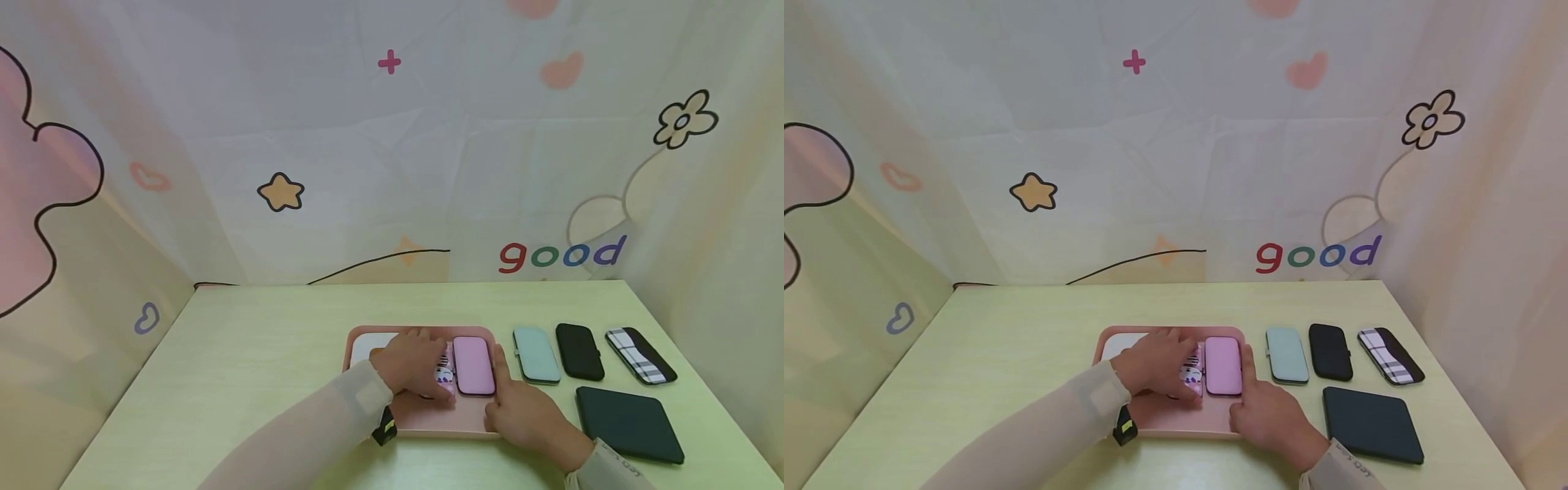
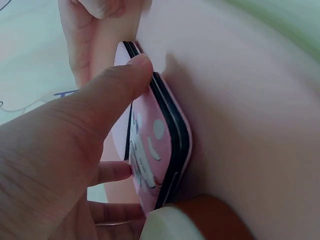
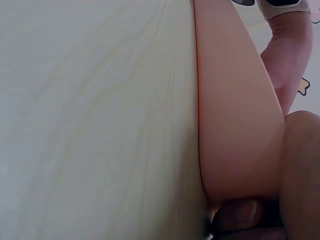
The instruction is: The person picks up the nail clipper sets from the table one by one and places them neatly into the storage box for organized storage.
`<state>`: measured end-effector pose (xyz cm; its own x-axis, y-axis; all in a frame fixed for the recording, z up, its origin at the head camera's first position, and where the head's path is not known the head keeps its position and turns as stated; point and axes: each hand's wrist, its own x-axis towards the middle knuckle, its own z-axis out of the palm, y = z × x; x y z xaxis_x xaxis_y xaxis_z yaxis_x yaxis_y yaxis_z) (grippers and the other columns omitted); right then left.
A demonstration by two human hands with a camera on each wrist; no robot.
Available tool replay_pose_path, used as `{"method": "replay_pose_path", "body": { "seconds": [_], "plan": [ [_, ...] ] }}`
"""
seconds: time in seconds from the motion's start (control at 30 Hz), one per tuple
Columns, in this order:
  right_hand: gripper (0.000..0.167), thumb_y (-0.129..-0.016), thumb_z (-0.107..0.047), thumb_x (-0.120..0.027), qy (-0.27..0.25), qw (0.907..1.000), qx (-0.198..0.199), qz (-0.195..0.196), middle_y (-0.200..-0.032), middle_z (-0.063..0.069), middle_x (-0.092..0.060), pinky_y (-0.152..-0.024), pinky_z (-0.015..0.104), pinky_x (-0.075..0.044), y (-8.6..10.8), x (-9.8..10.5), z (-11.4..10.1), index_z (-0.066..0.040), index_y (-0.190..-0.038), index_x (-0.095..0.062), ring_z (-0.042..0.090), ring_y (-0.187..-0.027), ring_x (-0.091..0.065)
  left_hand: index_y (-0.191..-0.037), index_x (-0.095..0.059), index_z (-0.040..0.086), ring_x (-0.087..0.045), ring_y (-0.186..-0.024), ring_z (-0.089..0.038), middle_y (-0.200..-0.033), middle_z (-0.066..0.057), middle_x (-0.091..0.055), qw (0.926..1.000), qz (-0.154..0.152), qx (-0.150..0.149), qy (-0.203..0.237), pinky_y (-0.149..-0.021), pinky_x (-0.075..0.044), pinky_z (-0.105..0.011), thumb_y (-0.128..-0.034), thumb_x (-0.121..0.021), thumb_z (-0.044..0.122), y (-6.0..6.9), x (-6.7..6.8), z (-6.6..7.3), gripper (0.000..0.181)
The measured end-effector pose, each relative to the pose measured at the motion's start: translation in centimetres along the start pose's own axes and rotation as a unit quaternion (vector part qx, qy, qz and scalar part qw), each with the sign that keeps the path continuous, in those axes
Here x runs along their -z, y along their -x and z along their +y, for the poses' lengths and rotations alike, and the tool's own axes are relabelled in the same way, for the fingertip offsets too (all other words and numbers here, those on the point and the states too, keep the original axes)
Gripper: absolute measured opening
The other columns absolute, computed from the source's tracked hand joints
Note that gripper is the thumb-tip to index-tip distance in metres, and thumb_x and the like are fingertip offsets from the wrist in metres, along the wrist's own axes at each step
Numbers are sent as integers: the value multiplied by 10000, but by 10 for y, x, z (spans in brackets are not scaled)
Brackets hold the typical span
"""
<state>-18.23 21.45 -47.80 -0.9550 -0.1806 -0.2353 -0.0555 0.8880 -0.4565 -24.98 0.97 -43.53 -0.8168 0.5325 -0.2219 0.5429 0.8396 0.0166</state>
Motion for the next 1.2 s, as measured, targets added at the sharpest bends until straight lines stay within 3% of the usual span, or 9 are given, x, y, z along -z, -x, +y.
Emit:
{"method": "replay_pose_path", "body": {
  "seconds": [0.27,0.8,1.03,1.2],
  "plan": [
    [978,-892,-207,-550,-26,10000,-61,-17,-630,-15,-562,-523,327,-369,0,-1,-1,-66,-1597,113,159,-558,-504,-1342,-570,182,-498,-1006,-159,-1200,-18,-541,9995,-41,-209,-238,-790,-486,-310,-718,-784,652,5,-3,-2,809],
    [981,-887,-206,-549,-33,9999,-146,-28,-630,-1,-558,-499,326,-347,1,0,-3,-71,-1598,113,166,-532,-486,-1425,-549,195,-498,-1280,-236,-1398,-52,-528,9990,126,-174,-398,-1058,-460,-389,-774,-742,647,3,-6,-3,816],
    [981,-889,-205,-544,-25,9999,-123,-12,-641,-12,-566,-506,329,-360,-1,-1,-3,-80,-1598,122,167,-542,-496,-1447,-523,203,-498,-1282,-236,-1402,-50,-525,9988,198,-215,-397,-1055,-463,-385,-769,-740,658,4,-9,-6,844],
    [993,-881,-203,-545,-36,9999,-132,-9,-643,-6,-564,-505,330,-362,0,-1,-3,-83,-1595,134,171,-545,-496,-1456,-503,240,-492,-1284,-225,-1416,-31,-512,9992,256,-197,-255,-938,-532,-394,-775,-745,643,7,-10,-10,828]
  ]
}}
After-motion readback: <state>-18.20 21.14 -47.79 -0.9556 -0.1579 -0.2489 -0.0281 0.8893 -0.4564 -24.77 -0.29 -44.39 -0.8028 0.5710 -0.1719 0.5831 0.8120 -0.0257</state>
